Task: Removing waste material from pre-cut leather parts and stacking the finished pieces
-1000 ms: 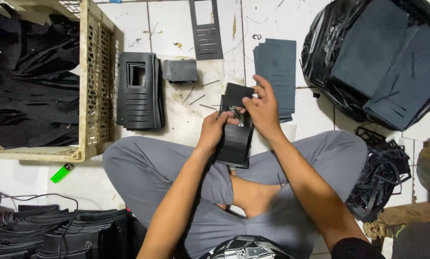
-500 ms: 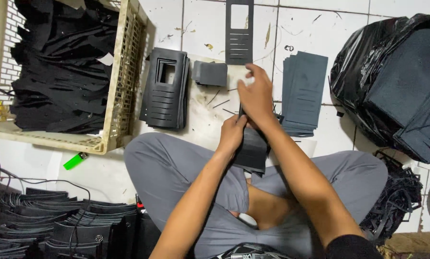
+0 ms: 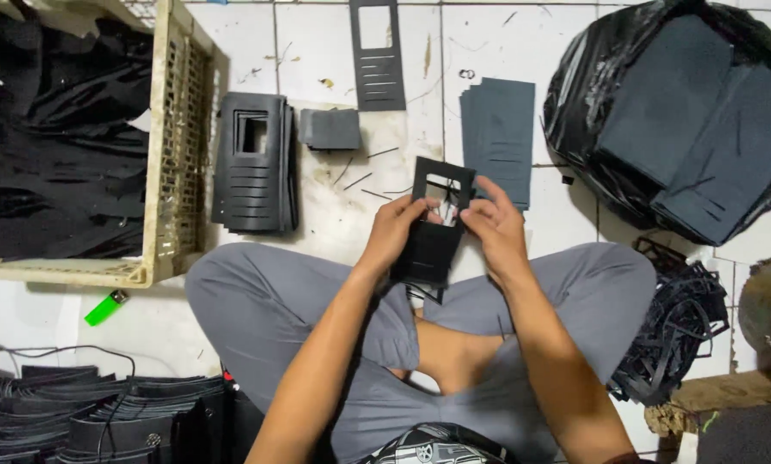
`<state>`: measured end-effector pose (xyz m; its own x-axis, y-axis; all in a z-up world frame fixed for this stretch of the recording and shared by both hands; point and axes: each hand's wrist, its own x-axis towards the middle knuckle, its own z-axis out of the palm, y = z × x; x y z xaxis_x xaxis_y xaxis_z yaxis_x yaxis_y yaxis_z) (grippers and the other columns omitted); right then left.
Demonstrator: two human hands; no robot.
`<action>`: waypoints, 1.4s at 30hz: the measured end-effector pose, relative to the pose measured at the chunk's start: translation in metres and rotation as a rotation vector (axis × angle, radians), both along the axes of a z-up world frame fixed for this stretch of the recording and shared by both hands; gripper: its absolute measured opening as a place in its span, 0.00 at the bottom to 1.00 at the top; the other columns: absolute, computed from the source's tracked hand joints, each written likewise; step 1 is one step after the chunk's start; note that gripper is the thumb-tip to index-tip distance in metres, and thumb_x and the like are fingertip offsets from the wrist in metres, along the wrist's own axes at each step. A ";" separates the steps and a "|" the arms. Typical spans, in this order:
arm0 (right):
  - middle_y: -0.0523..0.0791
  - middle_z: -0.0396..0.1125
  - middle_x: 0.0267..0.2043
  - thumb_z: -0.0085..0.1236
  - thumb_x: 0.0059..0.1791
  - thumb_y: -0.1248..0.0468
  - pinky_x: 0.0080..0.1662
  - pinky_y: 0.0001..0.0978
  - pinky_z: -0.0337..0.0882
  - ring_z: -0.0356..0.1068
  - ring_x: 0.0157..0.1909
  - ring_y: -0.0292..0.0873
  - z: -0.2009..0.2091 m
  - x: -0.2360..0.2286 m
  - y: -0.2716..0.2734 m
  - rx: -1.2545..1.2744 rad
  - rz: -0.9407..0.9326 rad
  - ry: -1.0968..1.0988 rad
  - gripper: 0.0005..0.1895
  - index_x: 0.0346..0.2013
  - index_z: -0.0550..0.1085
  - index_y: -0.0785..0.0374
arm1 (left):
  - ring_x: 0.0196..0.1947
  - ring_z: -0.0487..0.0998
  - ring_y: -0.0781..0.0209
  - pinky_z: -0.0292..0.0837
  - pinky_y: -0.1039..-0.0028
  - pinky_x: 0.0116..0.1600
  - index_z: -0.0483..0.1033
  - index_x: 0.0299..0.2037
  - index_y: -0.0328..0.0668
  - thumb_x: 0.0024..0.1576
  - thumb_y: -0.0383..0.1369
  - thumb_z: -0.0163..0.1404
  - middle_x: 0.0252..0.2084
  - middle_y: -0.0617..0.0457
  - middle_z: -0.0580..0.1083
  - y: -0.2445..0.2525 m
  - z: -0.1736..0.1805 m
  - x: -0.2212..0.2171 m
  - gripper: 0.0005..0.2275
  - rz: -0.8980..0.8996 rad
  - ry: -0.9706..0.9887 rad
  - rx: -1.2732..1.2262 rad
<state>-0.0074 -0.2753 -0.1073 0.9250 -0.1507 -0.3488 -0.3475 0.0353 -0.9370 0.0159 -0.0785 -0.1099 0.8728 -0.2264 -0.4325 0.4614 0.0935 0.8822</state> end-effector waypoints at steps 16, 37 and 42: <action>0.36 0.66 0.22 0.57 0.54 0.61 0.33 0.21 0.65 0.63 0.26 0.31 -0.012 0.004 0.019 -0.084 0.244 -0.045 0.05 0.36 0.77 0.55 | 0.17 0.75 0.65 0.70 0.80 0.19 0.85 0.40 0.37 0.51 0.37 0.67 0.18 0.47 0.75 -0.001 -0.002 0.008 0.13 0.163 -0.088 0.026; 0.54 0.72 0.33 0.46 0.58 0.64 0.35 0.34 0.80 0.78 0.33 0.48 -0.016 0.013 0.020 0.400 0.097 -0.116 0.06 0.42 0.65 0.65 | 0.37 0.77 0.65 0.76 0.80 0.40 0.80 0.48 0.40 0.57 0.40 0.55 0.39 0.51 0.77 0.004 -0.011 0.013 0.15 0.326 0.083 0.093; 0.53 0.68 0.22 0.59 0.53 0.60 0.18 0.27 0.72 0.71 0.17 0.42 0.012 0.016 0.026 0.233 0.160 -0.022 0.19 0.54 0.74 0.71 | 0.32 0.74 0.70 0.74 0.76 0.37 0.86 0.36 0.51 0.57 0.40 0.59 0.28 0.57 0.78 -0.003 -0.008 0.007 0.06 0.199 -0.069 0.247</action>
